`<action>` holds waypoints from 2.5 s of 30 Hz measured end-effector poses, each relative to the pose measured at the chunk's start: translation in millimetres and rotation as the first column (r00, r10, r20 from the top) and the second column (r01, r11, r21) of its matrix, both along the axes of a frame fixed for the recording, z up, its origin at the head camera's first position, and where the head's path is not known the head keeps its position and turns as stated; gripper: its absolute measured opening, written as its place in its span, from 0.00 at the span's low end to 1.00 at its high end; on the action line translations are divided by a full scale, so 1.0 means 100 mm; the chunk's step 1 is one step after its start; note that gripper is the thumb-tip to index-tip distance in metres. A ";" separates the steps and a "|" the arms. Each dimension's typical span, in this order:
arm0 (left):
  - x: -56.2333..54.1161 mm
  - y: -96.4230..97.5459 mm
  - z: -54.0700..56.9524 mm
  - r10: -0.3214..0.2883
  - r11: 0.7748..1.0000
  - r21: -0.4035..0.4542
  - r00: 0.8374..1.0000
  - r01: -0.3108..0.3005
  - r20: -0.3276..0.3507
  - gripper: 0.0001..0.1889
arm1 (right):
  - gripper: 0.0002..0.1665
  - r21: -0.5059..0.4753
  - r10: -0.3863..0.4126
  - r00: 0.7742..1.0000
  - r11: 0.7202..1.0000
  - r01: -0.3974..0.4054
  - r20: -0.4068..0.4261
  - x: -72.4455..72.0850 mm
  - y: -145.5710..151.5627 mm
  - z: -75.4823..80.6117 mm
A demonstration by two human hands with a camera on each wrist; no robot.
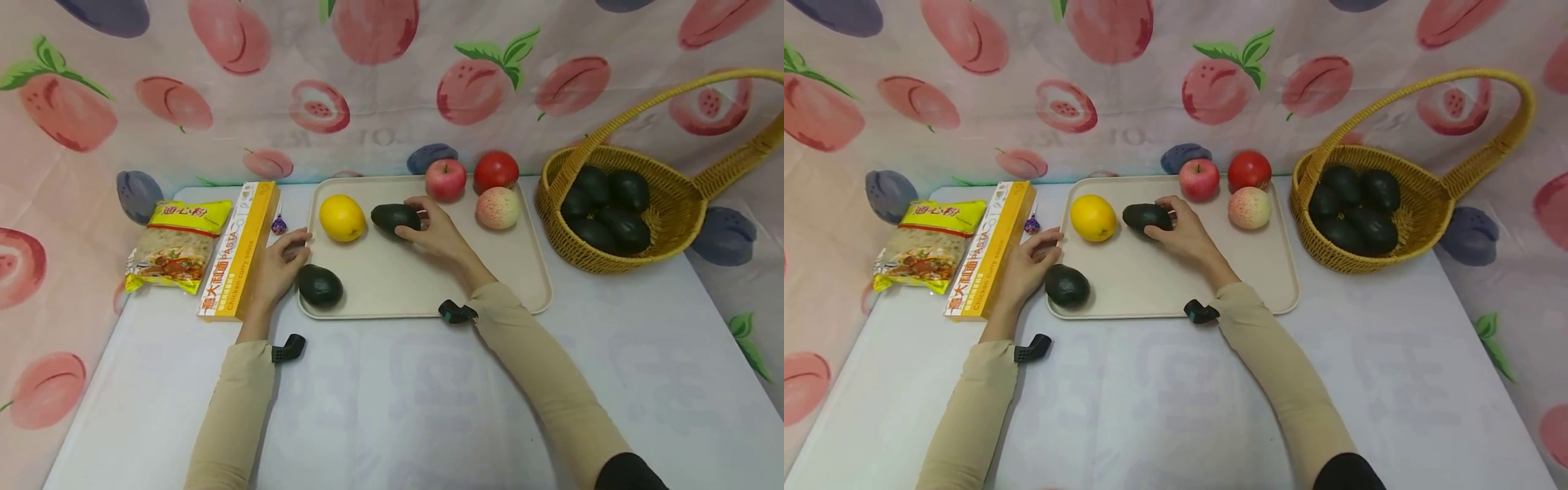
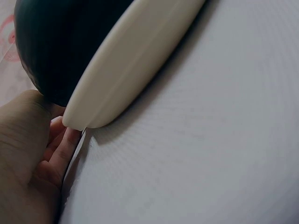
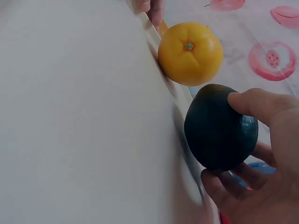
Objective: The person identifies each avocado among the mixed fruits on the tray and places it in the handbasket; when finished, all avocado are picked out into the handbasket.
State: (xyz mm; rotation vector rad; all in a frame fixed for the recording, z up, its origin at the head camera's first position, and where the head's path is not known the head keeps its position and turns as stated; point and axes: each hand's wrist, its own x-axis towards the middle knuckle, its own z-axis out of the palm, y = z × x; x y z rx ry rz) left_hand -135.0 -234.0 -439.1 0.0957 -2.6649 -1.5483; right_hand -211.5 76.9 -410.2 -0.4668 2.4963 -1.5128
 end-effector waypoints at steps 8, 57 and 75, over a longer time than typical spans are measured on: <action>0.00 0.00 -0.02 -0.001 1.000 -0.009 1.000 0.001 -0.014 0.17 | 0.36 -0.067 -0.011 1.000 0.998 0.010 -0.004 0.08 0.09 0.10; -0.02 0.01 -0.02 -0.012 1.000 -0.010 1.000 0.012 0.008 0.17 | 0.34 -0.030 0.000 0.977 1.000 -0.007 -0.215 0.59 1.30 0.92; -0.01 0.00 -0.02 0.004 1.000 -0.009 1.000 -0.004 0.009 0.17 | 0.35 -0.156 -0.066 0.970 0.987 0.030 -0.234 0.52 1.92 0.94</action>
